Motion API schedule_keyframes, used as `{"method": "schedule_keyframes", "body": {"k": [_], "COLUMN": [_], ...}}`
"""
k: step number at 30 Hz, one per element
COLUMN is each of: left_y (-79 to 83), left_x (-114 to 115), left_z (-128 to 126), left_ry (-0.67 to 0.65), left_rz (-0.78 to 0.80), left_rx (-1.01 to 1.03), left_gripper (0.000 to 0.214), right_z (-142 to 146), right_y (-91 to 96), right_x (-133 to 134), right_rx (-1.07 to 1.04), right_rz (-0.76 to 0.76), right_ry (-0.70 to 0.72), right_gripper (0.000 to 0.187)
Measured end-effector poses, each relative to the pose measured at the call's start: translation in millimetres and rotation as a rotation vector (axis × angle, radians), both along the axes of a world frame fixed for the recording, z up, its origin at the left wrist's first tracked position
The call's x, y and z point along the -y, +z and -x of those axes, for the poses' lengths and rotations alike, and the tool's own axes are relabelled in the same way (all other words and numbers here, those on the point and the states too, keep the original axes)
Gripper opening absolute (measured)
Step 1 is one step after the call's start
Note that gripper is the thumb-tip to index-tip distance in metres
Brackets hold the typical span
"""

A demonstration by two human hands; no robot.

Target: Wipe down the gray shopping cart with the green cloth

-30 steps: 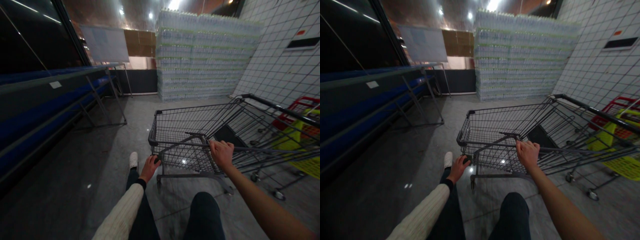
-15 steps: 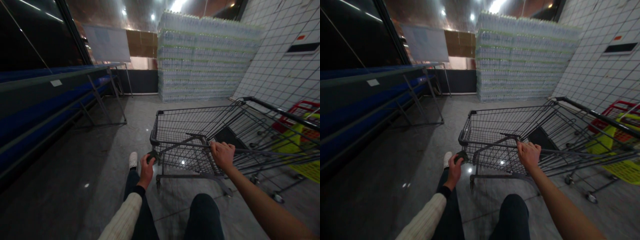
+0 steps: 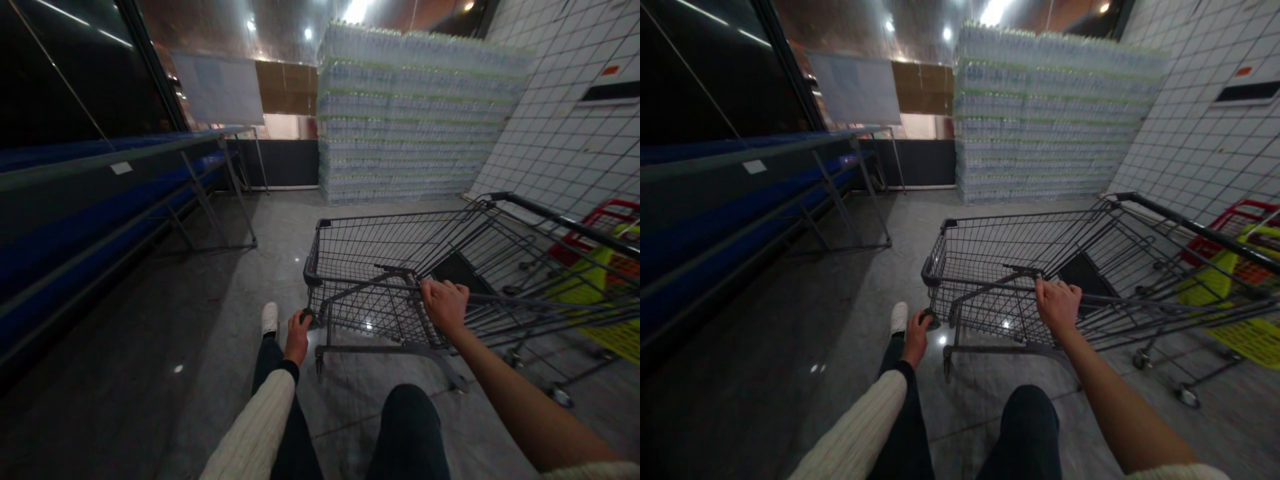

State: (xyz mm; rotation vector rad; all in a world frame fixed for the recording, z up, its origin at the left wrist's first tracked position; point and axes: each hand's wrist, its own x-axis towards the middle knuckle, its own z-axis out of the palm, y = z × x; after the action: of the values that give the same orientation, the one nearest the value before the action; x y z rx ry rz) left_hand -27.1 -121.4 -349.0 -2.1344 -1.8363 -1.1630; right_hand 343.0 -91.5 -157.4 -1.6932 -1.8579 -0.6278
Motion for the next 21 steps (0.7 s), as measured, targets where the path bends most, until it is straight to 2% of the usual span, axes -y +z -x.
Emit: {"method": "schedule_keyframes", "body": {"k": [3,7,10,13,17,21], "left_y": [-9.9,-8.2,-6.0,-10.9,-21.3,-21.3], "left_x": [12,9,-2,-6,3,7], "left_z": [-7,-16,-8,5,8,-8], "left_ry": [0.005,-0.099,-0.192,-0.236,-0.229,-0.272], "left_rz": [0.008,0.022,0.057,0.105,0.158,0.083], "left_rx": [-0.005,-0.152,-0.328,-0.425,-0.436,-0.399], "left_gripper": [0.04,0.031,0.027,0.024,0.022,0.026], "right_z": [-1,-2,-2,-2,-2,-5], "right_y": [-0.8,-2.0,-1.7,-0.9,-1.8,-4.1], "right_x": [0,0,1,2,0,-2], "right_rx": [0.001,-0.014,-0.01,0.005,0.01,-0.004], "right_rz": [-0.005,-0.008,-0.003,0.006,0.013,0.019], "right_ry": [0.009,0.02,0.017,0.012,-0.008,-0.011], "right_gripper": [0.047,0.046,0.047,0.047,0.047,0.048]}}
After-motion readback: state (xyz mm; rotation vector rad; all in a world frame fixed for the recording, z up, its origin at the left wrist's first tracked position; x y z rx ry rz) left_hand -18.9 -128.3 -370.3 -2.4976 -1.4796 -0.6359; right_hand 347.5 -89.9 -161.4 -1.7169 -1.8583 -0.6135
